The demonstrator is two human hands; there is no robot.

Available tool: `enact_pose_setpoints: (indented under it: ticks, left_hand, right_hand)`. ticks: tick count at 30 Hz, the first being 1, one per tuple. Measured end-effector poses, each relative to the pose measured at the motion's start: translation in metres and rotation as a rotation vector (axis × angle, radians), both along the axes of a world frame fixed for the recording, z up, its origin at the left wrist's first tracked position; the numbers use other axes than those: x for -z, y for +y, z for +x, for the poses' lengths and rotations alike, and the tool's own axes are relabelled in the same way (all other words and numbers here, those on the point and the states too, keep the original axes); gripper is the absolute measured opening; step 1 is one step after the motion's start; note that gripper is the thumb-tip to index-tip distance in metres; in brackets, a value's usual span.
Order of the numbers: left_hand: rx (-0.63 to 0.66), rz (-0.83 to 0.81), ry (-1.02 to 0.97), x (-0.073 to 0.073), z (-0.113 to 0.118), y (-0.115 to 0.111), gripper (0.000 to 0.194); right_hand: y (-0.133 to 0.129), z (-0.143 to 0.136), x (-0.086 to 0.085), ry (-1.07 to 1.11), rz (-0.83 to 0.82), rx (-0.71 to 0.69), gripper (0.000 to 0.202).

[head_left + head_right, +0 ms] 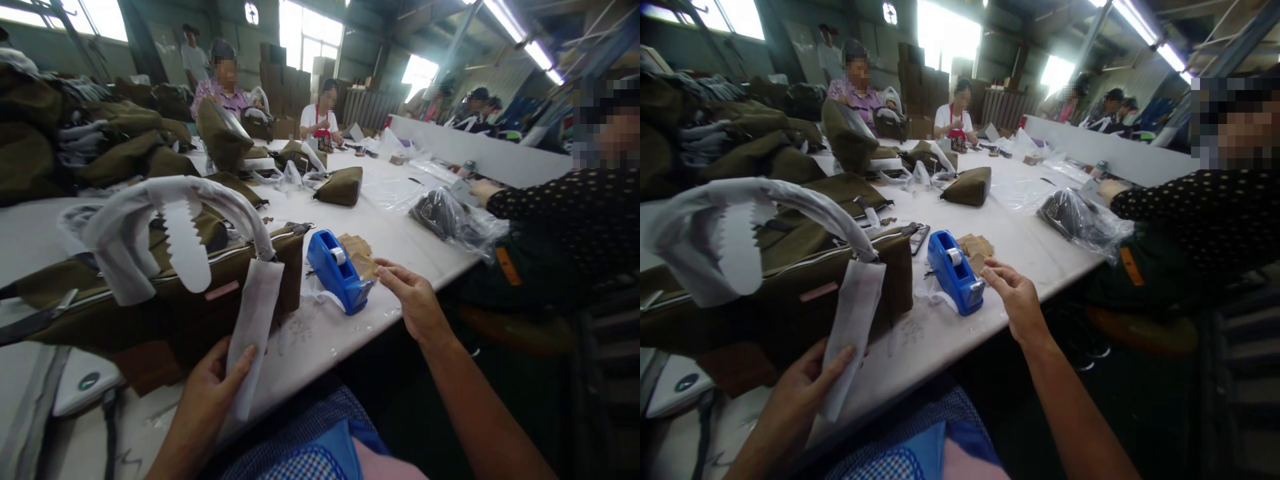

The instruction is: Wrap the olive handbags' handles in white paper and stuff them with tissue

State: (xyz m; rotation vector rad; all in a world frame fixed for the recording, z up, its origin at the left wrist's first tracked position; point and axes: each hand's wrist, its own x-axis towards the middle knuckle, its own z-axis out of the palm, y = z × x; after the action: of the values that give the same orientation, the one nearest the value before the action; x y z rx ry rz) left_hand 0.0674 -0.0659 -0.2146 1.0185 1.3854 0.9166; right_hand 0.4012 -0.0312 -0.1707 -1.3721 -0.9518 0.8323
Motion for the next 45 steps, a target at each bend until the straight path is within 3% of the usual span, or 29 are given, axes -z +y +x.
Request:
enact_pose_setpoints:
  ticks: [3,6,11,14,16,19,21,23,25,27,32,36,39,42,45]
  left_hand:
    - [0.004,-0.001,0.026,0.004,-0.002,0.003,0.062]
    - [0.023,-0.007,0.051,0.007,-0.004,0.006,0.065]
    - [0.04,-0.033,0.079,0.006,-0.006,0.006,0.069]
    - [0.039,-0.038,0.07,0.007,-0.006,0.006,0.069]
    - [0.035,-0.034,0.064,0.009,-0.006,0.007,0.068]
    - [0.028,0.015,0.067,0.011,-0.003,0.008,0.066]
    - [0.018,0.055,0.062,0.012,-0.002,0.007,0.063]
    - [0.016,0.081,0.041,0.012,0.0,0.005,0.058]
    - [0.023,0.096,0.019,0.012,0.0,0.004,0.054]
    - [0.034,0.118,0.005,0.01,0.0,0.003,0.052]
    - [0.046,0.193,0.044,0.008,-0.003,0.002,0.049]
    - [0.045,0.196,0.089,0.005,-0.007,0.0,0.045]
    - [0.045,0.163,0.041,0.002,-0.009,-0.002,0.048]
    - [0.066,0.114,-0.057,0.0,-0.007,-0.002,0.051]
    - [0.058,0.053,-0.182,0.002,-0.004,-0.002,0.055]
  right_hand:
    - [-0.021,-0.001,0.011,0.068,-0.086,0.052,0.03]
    - [-0.032,-0.004,0.036,0.132,-0.148,0.049,0.036]
    - [-0.021,-0.005,0.079,0.104,-0.11,0.099,0.043]
    - [-0.019,0.0,0.091,0.028,-0.074,0.156,0.042]
    - [-0.028,-0.001,0.089,-0.036,-0.056,0.174,0.037]
    - [-0.05,-0.017,0.072,-0.102,-0.028,0.119,0.027]
    - [-0.061,-0.039,0.053,-0.146,0.014,-0.038,0.019]
    - [-0.064,-0.066,0.033,-0.186,0.086,-0.285,0.014]
    - [-0.058,-0.096,0.018,-0.176,0.161,-0.511,0.017]
    - [-0.046,-0.125,0.012,-0.13,0.198,-0.623,0.02]
    - [-0.011,-0.166,0.024,-0.243,0.076,-0.564,0.024]
    - [0.0,-0.164,0.024,-0.517,0.064,-0.526,0.026]
    - [0.004,-0.155,0.024,-0.644,0.035,-0.439,0.039]
    - [0.01,-0.148,0.04,-0.391,-0.188,-0.594,0.055]
    - [0.012,-0.141,0.063,-0.079,-0.331,-0.747,0.059]
